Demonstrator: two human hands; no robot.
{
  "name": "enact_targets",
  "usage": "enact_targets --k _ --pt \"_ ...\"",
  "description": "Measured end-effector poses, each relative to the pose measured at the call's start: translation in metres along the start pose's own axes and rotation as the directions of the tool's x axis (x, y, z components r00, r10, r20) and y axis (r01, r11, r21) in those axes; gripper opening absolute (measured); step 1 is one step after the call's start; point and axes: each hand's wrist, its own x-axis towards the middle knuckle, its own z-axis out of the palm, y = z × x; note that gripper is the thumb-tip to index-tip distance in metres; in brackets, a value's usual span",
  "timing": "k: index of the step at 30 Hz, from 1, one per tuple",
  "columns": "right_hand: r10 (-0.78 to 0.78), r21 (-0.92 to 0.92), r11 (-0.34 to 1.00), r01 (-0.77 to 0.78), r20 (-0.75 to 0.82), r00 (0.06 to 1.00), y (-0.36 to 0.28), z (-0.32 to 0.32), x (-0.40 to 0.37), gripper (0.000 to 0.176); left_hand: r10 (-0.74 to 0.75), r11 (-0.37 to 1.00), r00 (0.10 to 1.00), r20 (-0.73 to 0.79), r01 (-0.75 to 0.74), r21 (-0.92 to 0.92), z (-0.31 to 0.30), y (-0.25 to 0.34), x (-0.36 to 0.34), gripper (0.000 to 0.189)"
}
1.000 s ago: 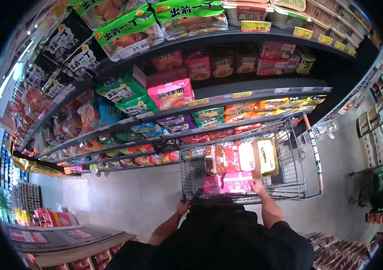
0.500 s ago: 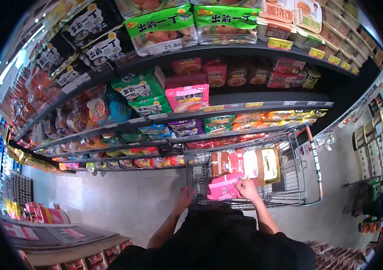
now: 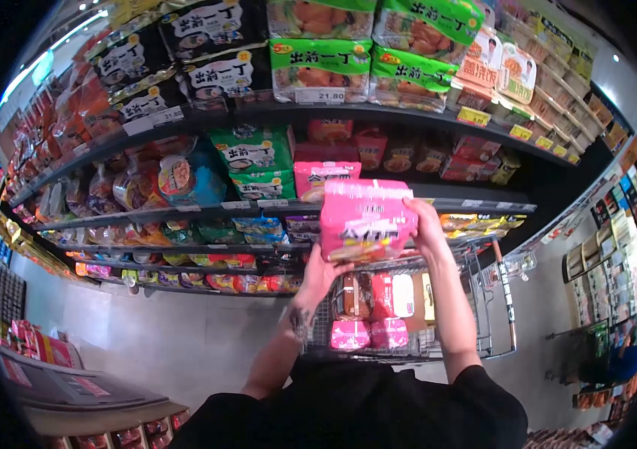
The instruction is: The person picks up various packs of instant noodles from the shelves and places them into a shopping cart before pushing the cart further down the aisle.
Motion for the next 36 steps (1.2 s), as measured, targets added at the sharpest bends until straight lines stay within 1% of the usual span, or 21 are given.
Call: enact_targets --k 1,4,6,9,11,12,14,16,18,20,21,22,23,26,27,28,30,32,34,35,36 --pt "0.039 0.018 0.999 -0.039 -0.043 0.998 -0.010 0.005 0.018 0.018 0.018 0.999 1.000 -0.020 -0.017 0.038 0.010 0.014 0.011 0.053" --pt "0.124 0.107 0.987 -0.119 -0.038 0.992 -0.033 0.005 0.065 0.019 0.048 0.994 0.998 -0.034 -0.044 0.102 0.030 0.046 0.044 0.055" --pt "0.137 0.196 0.970 -0.142 0.039 0.990 -0.040 0.001 0.098 0.025 0.061 0.993 0.995 -0.075 -0.053 0.110 0.039 0.059 0.065 0.053" --pt "0.118 0.229 0.963 -0.140 0.109 0.987 -0.051 0.006 0.133 0.027 0.150 0.984 0.984 -0.097 -0.139 0.108 0.046 0.070 0.092 0.045" --pt "0.088 0.291 0.943 -0.161 0.247 0.965 -0.049 0.004 0.162 0.027 0.192 0.979 0.976 -0.105 -0.182 0.094 0.051 0.081 0.106 0.043" --pt "0.085 0.287 0.945 -0.159 0.253 0.964 -0.046 0.008 0.171 0.027 0.229 0.971 0.960 -0.160 -0.214 0.106 0.051 0.084 0.113 0.039" --pt "0.017 0.310 0.949 -0.056 0.129 0.992 -0.039 0.019 0.188 0.027 0.274 0.960 0.938 -0.214 -0.254 0.118 0.047 0.090 0.122 0.035" --pt "0.002 0.302 0.953 -0.022 0.064 0.998 -0.031 0.030 0.204 0.025 0.384 0.923 0.914 -0.129 -0.384 0.030 0.039 0.098 0.130 0.027" --pt "-0.003 0.313 0.950 -0.006 0.031 1.000 -0.020 0.039 0.223 0.024 0.406 0.912 0.907 -0.110 -0.409 -0.010 0.033 0.102 0.129 0.032" --pt "0.000 0.327 0.945 0.003 -0.011 1.000 -0.004 0.040 0.238 0.024 0.410 0.907 0.893 -0.186 -0.421 -0.024 0.030 0.099 0.116 0.043" --pt "-0.052 0.294 0.955 0.042 0.026 0.998 0.003 0.039 0.245 0.023 0.360 0.932 0.915 -0.181 -0.362 0.022 0.022 0.096 0.110 0.050" --pt "-0.101 0.264 0.961 0.081 0.064 0.993 0.016 0.032 0.258 0.022 0.362 0.931 0.913 -0.188 -0.363 0.026 0.015 0.092 0.099 0.050" --pt "-0.097 0.225 0.972 0.063 0.145 0.985 0.024 0.023 0.271 0.024 0.341 0.939 0.929 -0.142 -0.328 0.108 0.008 0.086 0.085 0.049" --pt "-0.116 0.227 0.970 0.092 0.094 0.989 0.023 0.023 0.268 0.025 0.293 0.905 0.954 -0.065 -0.255 0.341 -0.034 0.050 0.040 0.039" --pt "-0.095 0.353 0.931 0.093 -0.013 0.995 -0.009 0.076 0.212 0.022 0.267 0.900 0.959 -0.094 -0.213 0.379 -0.050 0.036 0.020 0.037" --pt "-0.085 0.355 0.931 0.086 -0.017 0.996 -0.002 0.067 0.219 0.022 0.235 0.895 0.964 -0.125 -0.164 0.414 -0.066 0.019 -0.002 0.035" --pt "-0.184 0.313 0.937 0.155 0.064 0.981 0.020 0.039 0.250 0.018 0.189 0.893 0.955 -0.229 -0.071 0.444 -0.100 -0.019 -0.046 0.032" --pt "-0.213 0.343 0.920 0.189 0.036 0.976 0.037 0.031 0.274 0.014 0.147 0.905 0.923 -0.355 0.019 0.424 -0.138 -0.066 -0.085 0.029" --pt "-0.257 0.336 0.909 0.248 -0.018 0.966 0.048 0.027 0.284 0.011 0.078 0.903 0.916 -0.394 0.103 0.418 -0.151 -0.097 -0.123 0.028" --pt "-0.306 0.274 0.910 0.312 -0.064 0.950 0.046 0.030 0.285 0.015 0.025 0.894 0.906 -0.422 0.168 0.415 -0.156 -0.107 -0.137 0.027" --pt "-0.269 0.166 0.947 0.274 -0.053 0.962 0.039 0.031 0.276 0.025 0.012 0.891 0.905 -0.426 0.184 0.416 -0.160 -0.116 -0.149 0.027"
